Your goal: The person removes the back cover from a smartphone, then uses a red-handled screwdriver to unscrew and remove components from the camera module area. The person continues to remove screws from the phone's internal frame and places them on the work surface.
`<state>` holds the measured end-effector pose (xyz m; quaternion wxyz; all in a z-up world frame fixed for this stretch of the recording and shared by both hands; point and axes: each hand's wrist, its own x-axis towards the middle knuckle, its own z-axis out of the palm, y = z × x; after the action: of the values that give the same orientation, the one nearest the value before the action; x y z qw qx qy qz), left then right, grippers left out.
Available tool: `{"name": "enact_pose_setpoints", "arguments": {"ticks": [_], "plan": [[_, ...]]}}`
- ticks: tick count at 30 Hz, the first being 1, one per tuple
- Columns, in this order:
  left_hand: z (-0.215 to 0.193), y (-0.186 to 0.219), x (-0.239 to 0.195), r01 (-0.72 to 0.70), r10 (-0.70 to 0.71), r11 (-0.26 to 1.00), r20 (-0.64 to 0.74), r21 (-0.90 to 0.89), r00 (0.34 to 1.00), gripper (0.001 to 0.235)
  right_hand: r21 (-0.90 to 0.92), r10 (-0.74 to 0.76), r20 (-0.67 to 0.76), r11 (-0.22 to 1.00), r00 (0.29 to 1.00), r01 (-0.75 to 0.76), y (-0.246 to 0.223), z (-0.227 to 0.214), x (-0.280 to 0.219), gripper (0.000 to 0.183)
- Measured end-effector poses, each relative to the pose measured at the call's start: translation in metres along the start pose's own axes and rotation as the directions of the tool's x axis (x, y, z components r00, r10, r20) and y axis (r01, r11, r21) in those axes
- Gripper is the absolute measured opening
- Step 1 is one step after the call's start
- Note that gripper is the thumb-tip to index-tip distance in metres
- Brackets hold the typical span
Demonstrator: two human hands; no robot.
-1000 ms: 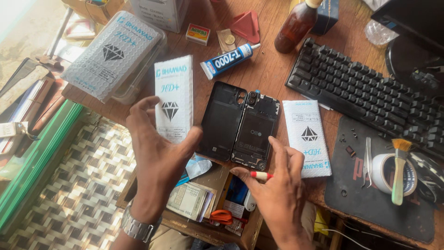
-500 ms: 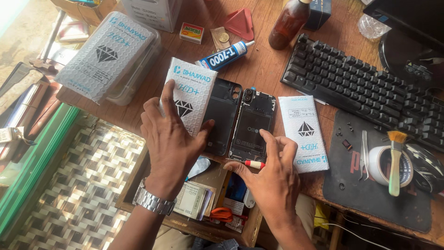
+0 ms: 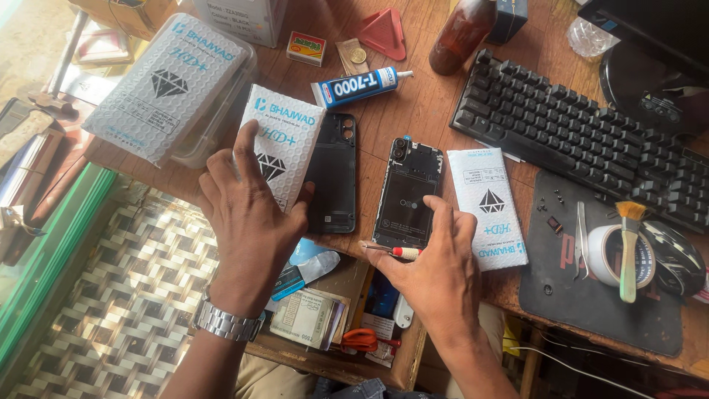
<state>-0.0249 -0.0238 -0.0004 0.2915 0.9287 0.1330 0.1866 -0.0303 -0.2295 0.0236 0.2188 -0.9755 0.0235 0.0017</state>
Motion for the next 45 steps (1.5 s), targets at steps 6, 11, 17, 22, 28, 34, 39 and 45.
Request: {"name": "enact_pose_setpoints", "arguments": {"ticks": [6, 11, 17, 22, 28, 34, 39, 45], "plan": [[0.004, -0.006, 0.001, 0.007, -0.007, 1.000, -0.007, -0.011, 1.000, 0.102, -0.137, 0.115, 0.086, 0.985, 0.990, -0.103, -0.010, -0.012, -0.001, 0.112], [0.005, -0.011, 0.000, -0.009, 0.009, 1.000, -0.006, 0.002, 1.000, 0.103, -0.176, 0.231, 0.182, 0.964, 0.956, -0.199, -0.009, -0.013, 0.000, 0.113], [0.003, -0.008, 0.008, -0.039, 0.039, 0.999, 0.007, 0.011, 0.999, 0.104, -0.131, 0.138, 0.071, 0.983, 0.988, -0.128, 0.005, -0.014, 0.006, 0.101], [-0.010, 0.003, 0.008, -0.074, 0.067, 0.993, -0.070, -0.094, 0.995, 0.107, -0.077, 0.134, 0.008, 0.988, 0.991, -0.133, 0.016, -0.010, 0.006, 0.090], [-0.020, 0.037, -0.034, 0.329, -0.094, 0.592, 0.343, -0.736, 0.935, 0.103, 0.186, 0.109, 0.027, 0.976, 0.994, -0.112, 0.037, -0.013, 0.011, 0.080], [-0.005, 0.069, -0.062, 0.390, -0.043, 0.540, 0.438, -0.746, 0.898, 0.109, 0.760, 0.109, 0.328, 0.560, 0.938, -0.331, 0.076, -0.032, 0.020, 0.069], [0.008, 0.082, -0.064, 0.346, -0.025, 0.706, 0.467, -0.618, 0.884, 0.109, 0.884, 0.064, 0.306, 0.353, 0.950, -0.308, 0.095, -0.050, 0.012, 0.058], [0.033, 0.090, -0.058, 0.014, 0.195, 0.785, 0.269, -0.619, 0.943, 0.064, 0.945, 0.056, 0.261, 0.188, 0.964, -0.267, 0.104, -0.067, 0.000, 0.050]]}}
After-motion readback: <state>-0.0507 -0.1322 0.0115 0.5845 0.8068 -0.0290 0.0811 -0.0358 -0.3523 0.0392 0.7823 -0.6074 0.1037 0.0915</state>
